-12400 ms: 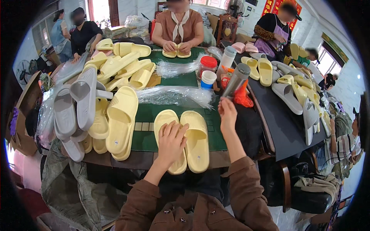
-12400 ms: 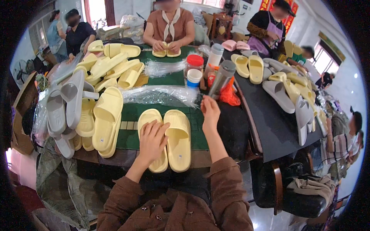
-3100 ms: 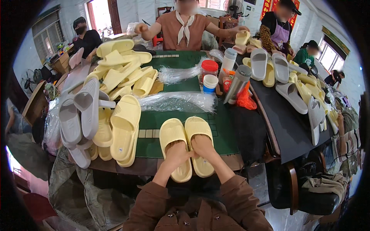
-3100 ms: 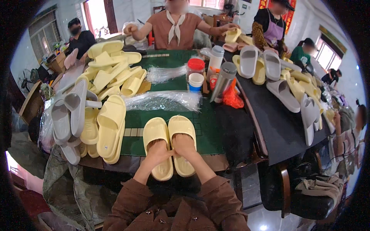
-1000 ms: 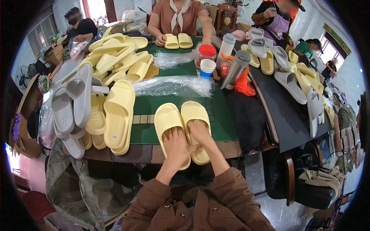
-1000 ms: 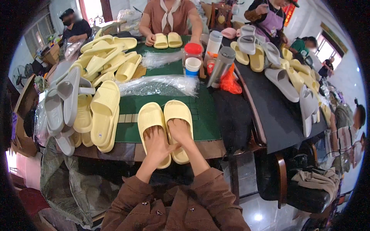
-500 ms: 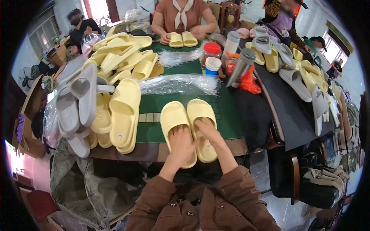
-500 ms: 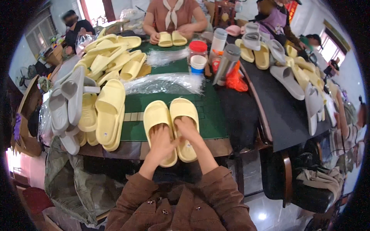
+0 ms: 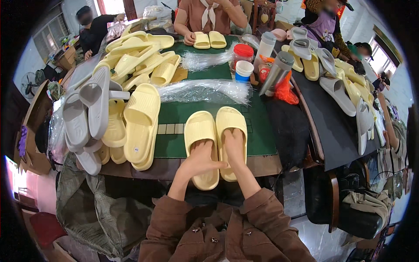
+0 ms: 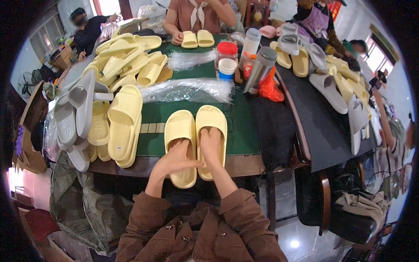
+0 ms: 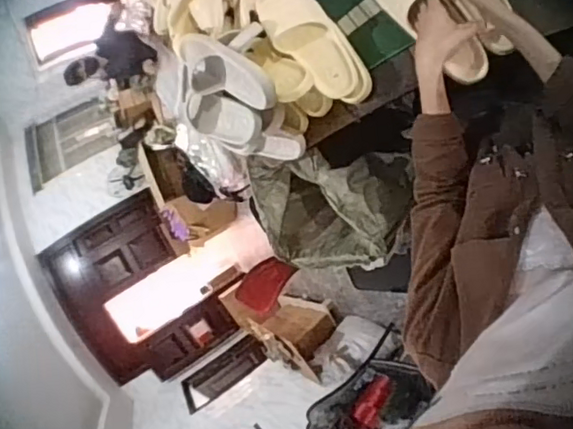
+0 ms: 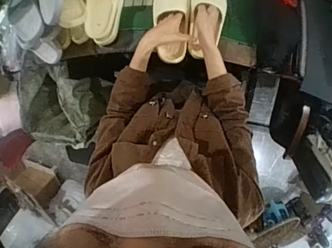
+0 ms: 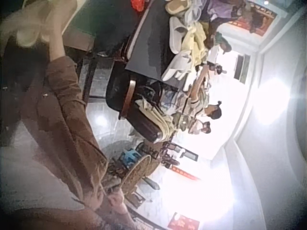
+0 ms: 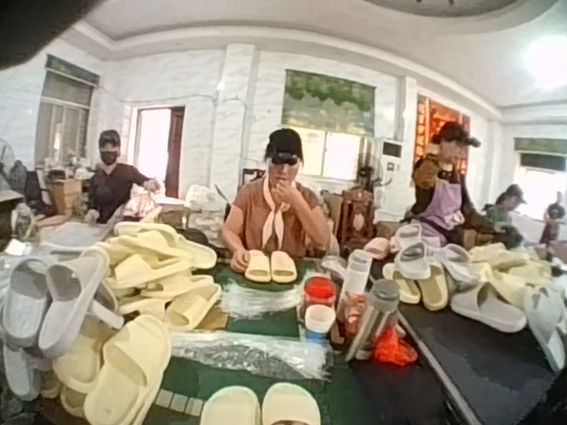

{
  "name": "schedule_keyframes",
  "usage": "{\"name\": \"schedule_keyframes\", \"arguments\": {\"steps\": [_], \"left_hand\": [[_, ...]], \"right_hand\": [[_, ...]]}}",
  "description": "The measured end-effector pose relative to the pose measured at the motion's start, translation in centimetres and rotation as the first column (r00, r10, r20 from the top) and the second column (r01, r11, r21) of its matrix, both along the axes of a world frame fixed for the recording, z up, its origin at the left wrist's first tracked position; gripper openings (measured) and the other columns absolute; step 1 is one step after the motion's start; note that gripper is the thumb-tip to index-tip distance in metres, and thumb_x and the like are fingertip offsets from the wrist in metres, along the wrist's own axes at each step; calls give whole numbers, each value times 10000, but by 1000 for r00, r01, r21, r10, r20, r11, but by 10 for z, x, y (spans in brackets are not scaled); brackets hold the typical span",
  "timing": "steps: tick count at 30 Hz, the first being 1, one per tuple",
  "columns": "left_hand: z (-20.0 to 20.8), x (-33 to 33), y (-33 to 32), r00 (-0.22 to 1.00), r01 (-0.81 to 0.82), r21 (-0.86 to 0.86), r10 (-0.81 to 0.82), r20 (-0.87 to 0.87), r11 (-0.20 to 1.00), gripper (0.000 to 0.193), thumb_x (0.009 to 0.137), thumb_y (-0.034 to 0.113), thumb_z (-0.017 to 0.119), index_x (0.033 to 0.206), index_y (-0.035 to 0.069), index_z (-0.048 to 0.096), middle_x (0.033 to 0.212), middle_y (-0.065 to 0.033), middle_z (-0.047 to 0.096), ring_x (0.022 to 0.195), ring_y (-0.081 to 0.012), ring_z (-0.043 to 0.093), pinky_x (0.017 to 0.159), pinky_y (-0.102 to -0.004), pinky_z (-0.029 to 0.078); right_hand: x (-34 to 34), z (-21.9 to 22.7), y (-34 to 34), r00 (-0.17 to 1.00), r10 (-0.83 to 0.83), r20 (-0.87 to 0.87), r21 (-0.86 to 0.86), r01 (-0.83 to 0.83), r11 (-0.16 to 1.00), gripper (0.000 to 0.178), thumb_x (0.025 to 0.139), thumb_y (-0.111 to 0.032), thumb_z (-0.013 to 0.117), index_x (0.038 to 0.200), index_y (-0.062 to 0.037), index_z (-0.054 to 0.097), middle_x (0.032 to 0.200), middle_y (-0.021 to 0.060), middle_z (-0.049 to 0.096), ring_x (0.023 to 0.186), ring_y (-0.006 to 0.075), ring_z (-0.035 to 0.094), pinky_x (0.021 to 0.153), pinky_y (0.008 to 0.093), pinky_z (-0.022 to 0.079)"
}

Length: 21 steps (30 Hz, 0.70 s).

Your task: The person assembles yellow and white plastic slippers by hand at a workbench. They pick up pairs, insert small fasteners into the straps, and place the finished pairs onto a pile. Other workers are visible in the background performing similar tasks.

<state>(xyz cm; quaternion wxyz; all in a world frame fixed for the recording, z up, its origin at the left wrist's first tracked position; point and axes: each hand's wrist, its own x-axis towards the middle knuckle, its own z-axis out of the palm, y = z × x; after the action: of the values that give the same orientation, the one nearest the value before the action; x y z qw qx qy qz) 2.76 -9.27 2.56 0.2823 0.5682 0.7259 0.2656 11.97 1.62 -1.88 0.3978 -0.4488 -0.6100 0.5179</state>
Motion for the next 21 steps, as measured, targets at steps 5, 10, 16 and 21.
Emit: {"name": "schedule_keyframes", "arguments": {"steps": [5, 10, 16, 21], "left_hand": [[-18, 17, -1, 951, -46, 159, 92, -297, 986, 900, 628, 442, 788, 1202, -147, 423, 1227, -313, 439, 1195, -449, 399, 1047, -503, 286], [-25, 26, 6, 953, -132, 163, 171, -249, 978, 857, 626, 401, 775, 1200, -136, 435, 1250, -301, 425, 1216, -455, 370, 1058, -519, 254], [-29, 32, 11, 909, -228, 248, 297, -293, 941, 676, 727, 385, 707, 1143, -114, 521, 1198, -278, 502, 1174, -456, 422, 1028, -525, 282], [-18, 20, 27, 906, -269, 155, 305, -294, 951, 511, 776, 357, 675, 1031, -83, 628, 1122, -294, 577, 1094, -422, 525, 949, -535, 361]], "right_hand": [[2, 8, -3, 999, 44, 32, -10, -44, 999, 350, 870, -167, 478, 1005, 153, 522, 1057, 293, 549, 981, 397, 516, 885, 444, 385], [2, -7, 5, 997, 57, 53, -18, -56, 998, 347, 871, -163, 489, 1041, 137, 521, 1031, 245, 555, 938, 330, 528, 840, 405, 408], [6, 0, 5, 993, 91, 77, 49, -95, 994, 343, 867, -173, 521, 1058, 111, 536, 1004, 195, 575, 879, 253, 555, 763, 358, 447], [9, 8, 11, 972, 225, 67, -9, -225, 974, 339, 871, -199, 552, 1057, 85, 545, 970, 141, 586, 813, 172, 563, 679, 313, 464]]}}
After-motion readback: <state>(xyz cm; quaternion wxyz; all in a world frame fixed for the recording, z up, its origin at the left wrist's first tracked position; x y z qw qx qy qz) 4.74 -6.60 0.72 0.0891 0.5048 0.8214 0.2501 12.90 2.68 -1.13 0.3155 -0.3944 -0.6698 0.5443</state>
